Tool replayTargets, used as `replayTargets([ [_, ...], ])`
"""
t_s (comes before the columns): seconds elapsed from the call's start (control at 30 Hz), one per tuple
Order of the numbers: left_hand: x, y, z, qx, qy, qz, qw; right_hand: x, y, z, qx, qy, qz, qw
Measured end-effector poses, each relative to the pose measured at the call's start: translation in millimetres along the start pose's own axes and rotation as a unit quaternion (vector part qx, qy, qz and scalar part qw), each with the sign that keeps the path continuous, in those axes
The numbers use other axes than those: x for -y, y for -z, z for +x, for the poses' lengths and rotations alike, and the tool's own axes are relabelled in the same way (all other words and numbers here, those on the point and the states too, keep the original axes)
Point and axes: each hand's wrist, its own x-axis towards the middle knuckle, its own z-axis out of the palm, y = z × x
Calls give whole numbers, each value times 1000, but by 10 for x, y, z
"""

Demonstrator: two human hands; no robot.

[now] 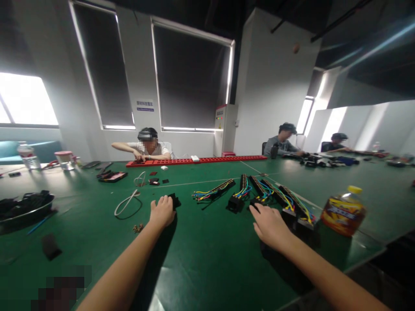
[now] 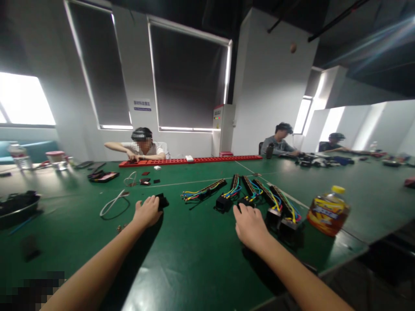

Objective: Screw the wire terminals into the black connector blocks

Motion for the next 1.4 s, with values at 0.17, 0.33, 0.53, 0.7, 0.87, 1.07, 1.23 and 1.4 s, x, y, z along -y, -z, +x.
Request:
replayTargets([
  [0.17, -237, 228, -739, 0, -6, -13, 1000, 486, -98, 1112, 12, 97, 51, 994],
  [0.33, -376, 448, -1641, 27, 31, -75, 996, 872, -326, 1934, 28, 94, 48, 994],
  [0.53, -282, 419, -2326, -6, 57, -111, 992, 1005, -609, 2144, 118, 78, 34, 989],
  [0.7, -101, 444, -2493, 1, 88, -102, 991, 1072, -626, 2073, 139, 99, 26, 985],
  [0.87, 38, 431, -2536, -32, 111, -73, 991, 1230, -510, 1872, 131, 121, 28, 984],
  [1.07, 191, 370, -2509, -54, 118, -22, 991, 1581, -322, 1316, 88, 150, 40, 984],
  [1.23, 235, 295, -2520, -113, 113, 16, 987, 1872, -171, 868, 68, 154, 61, 984],
  [1.4, 212, 325, -2541, -136, 100, 22, 985, 1996, -128, 692, 66, 149, 92, 982],
])
